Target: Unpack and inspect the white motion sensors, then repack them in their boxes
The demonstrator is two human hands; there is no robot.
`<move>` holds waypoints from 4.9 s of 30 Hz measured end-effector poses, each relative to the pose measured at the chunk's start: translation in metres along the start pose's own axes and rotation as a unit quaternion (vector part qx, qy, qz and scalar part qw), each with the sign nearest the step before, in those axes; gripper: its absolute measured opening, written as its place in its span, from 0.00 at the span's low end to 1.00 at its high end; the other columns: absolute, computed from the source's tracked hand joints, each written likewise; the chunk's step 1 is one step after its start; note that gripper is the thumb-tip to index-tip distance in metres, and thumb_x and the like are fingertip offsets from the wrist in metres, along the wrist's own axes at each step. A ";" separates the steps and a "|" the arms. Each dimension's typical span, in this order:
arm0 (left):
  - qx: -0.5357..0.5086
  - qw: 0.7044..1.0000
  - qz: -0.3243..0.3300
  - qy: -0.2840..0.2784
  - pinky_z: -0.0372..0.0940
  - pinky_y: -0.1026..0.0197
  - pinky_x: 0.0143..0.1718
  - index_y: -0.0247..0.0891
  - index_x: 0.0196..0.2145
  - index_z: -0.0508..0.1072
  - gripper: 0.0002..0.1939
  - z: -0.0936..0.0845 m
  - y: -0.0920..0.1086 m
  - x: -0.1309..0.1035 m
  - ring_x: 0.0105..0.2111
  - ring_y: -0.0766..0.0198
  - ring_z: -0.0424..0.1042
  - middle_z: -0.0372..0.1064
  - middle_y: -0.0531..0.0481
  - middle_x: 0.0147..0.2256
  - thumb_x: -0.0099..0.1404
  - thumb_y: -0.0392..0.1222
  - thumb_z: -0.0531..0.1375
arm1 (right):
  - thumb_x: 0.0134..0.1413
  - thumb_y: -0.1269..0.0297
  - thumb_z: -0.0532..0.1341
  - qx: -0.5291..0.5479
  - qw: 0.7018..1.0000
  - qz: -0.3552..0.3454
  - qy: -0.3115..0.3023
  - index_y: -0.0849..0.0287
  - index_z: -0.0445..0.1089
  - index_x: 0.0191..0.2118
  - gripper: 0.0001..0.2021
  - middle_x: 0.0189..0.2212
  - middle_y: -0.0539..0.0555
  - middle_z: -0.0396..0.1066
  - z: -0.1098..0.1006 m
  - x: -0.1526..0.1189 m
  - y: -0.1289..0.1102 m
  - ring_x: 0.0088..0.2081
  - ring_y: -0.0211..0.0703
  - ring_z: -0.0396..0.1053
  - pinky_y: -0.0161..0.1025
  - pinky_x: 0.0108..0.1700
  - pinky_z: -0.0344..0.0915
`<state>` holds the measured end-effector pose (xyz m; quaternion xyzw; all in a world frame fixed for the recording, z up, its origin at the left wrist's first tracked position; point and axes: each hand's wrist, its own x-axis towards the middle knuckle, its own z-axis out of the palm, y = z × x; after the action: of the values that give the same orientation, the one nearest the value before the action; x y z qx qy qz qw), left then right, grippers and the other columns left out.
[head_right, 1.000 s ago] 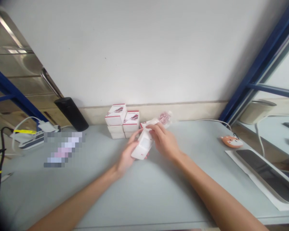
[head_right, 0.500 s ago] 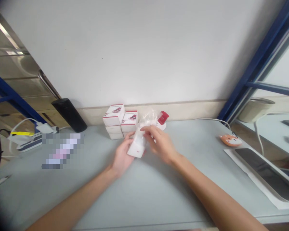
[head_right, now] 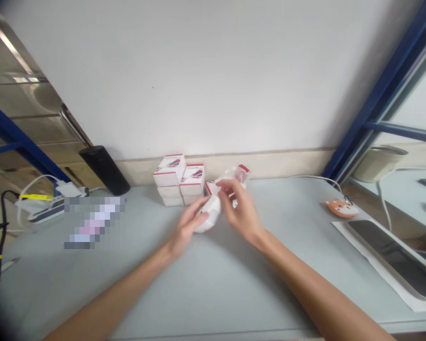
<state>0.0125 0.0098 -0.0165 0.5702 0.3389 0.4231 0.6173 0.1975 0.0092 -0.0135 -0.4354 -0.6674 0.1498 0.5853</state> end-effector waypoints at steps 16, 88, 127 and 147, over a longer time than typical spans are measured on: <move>0.019 0.993 -0.047 -0.102 0.64 0.61 0.34 0.41 0.60 0.77 0.22 -0.008 -0.004 0.002 0.34 0.60 0.71 0.75 0.49 0.35 0.71 0.48 0.62 | 0.72 0.71 0.54 -0.103 0.981 -0.151 -0.066 0.50 0.69 0.50 0.11 0.36 0.52 0.72 0.001 -0.006 -0.002 0.37 0.44 0.68 0.40 0.36 0.65; 0.071 0.997 0.011 0.016 0.73 0.49 0.51 0.36 0.53 0.78 0.29 -0.024 -0.017 0.024 0.52 0.43 0.79 0.80 0.37 0.52 0.59 0.54 0.74 | 0.60 0.56 0.67 -0.032 0.899 0.170 -0.402 0.52 0.69 0.56 0.20 0.49 0.55 0.77 -0.025 0.005 0.014 0.46 0.52 0.74 0.46 0.46 0.69; -0.276 0.953 0.009 0.127 0.70 0.54 0.60 0.40 0.55 0.76 0.22 -0.004 0.017 0.014 0.65 0.50 0.69 0.76 0.45 0.59 0.63 0.40 0.71 | 0.62 0.53 0.62 0.090 0.961 0.222 -0.139 0.54 0.61 0.27 0.15 0.23 0.48 0.64 -0.005 0.003 -0.028 0.27 0.39 0.60 0.39 0.32 0.59; -0.109 0.981 0.088 0.137 0.68 0.49 0.61 0.59 0.71 0.52 0.55 -0.005 0.010 0.011 0.57 0.53 0.75 0.73 0.49 0.58 0.56 0.39 0.77 | 0.55 0.45 0.72 0.282 0.896 0.334 -0.081 0.56 0.73 0.39 0.20 0.34 0.51 0.72 -0.005 0.005 -0.003 0.30 0.37 0.68 0.41 0.38 0.71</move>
<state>0.0107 0.0218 -0.0070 0.4636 0.3210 0.5843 0.5836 0.2008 0.0096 -0.0064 -0.4359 -0.4577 0.5530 0.5429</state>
